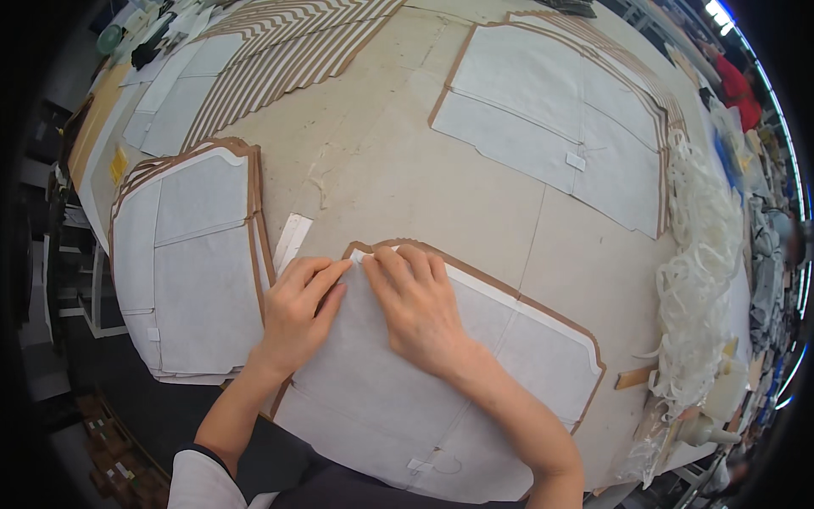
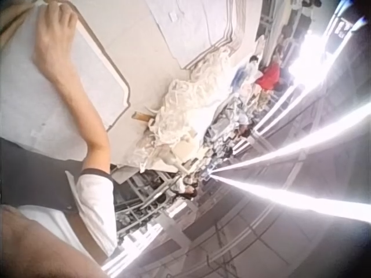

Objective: Applying adhesive tape to the edges of leather panels to prepare them for assembly.

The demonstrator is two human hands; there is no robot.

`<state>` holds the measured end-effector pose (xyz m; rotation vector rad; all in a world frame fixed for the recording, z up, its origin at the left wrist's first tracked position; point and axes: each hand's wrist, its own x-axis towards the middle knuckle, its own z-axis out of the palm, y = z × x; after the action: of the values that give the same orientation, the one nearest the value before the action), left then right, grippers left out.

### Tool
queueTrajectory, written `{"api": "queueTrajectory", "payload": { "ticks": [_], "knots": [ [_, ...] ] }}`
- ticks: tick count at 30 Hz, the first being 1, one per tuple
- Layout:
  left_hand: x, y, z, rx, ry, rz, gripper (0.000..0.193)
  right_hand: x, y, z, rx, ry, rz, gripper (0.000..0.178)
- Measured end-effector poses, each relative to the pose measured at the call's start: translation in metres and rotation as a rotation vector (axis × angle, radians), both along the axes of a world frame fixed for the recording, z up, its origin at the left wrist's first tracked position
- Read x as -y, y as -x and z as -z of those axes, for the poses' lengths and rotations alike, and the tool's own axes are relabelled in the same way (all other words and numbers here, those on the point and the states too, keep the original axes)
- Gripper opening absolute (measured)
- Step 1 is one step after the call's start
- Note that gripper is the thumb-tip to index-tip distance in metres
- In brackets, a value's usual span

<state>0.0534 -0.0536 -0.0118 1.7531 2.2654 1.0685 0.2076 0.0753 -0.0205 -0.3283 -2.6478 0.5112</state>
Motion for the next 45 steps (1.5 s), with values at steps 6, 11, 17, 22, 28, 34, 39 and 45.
{"api": "queueTrajectory", "payload": {
  "ticks": [6, 11, 17, 22, 28, 34, 39, 45],
  "knots": [
    [-0.001, 0.001, 0.004, 0.001, -0.011, 0.014, 0.029, -0.001, 0.002, -0.003, 0.006, 0.029, -0.007, 0.053],
    [-0.004, 0.001, 0.002, -0.019, -0.015, 0.007, 0.029, -0.002, 0.004, -0.004, 0.006, 0.024, -0.023, 0.053],
    [-0.005, 0.002, 0.007, -0.038, -0.018, 0.031, 0.03, -0.003, 0.004, -0.005, 0.02, 0.007, -0.042, 0.053],
    [-0.011, -0.007, 0.006, -0.247, 0.018, 0.069, 0.042, 0.002, -0.007, -0.009, -0.027, -0.013, 0.021, 0.052],
    [0.009, -0.006, -0.004, -0.228, 0.132, 0.083, 0.045, 0.012, -0.132, -0.016, 0.257, -0.048, 0.32, 0.062],
    [0.067, -0.001, -0.029, 0.871, 0.215, -0.039, 0.047, 0.086, -0.321, -0.037, 0.274, 0.28, 1.037, 0.049],
    [0.082, 0.015, -0.047, 1.243, 0.371, -0.088, 0.055, 0.116, -0.325, -0.05, -0.37, 1.06, 1.14, 0.046],
    [0.068, 0.024, -0.038, 0.743, 0.665, -0.075, 0.031, 0.088, -0.333, -0.042, -0.294, 1.42, 1.102, 0.045]
  ]
}}
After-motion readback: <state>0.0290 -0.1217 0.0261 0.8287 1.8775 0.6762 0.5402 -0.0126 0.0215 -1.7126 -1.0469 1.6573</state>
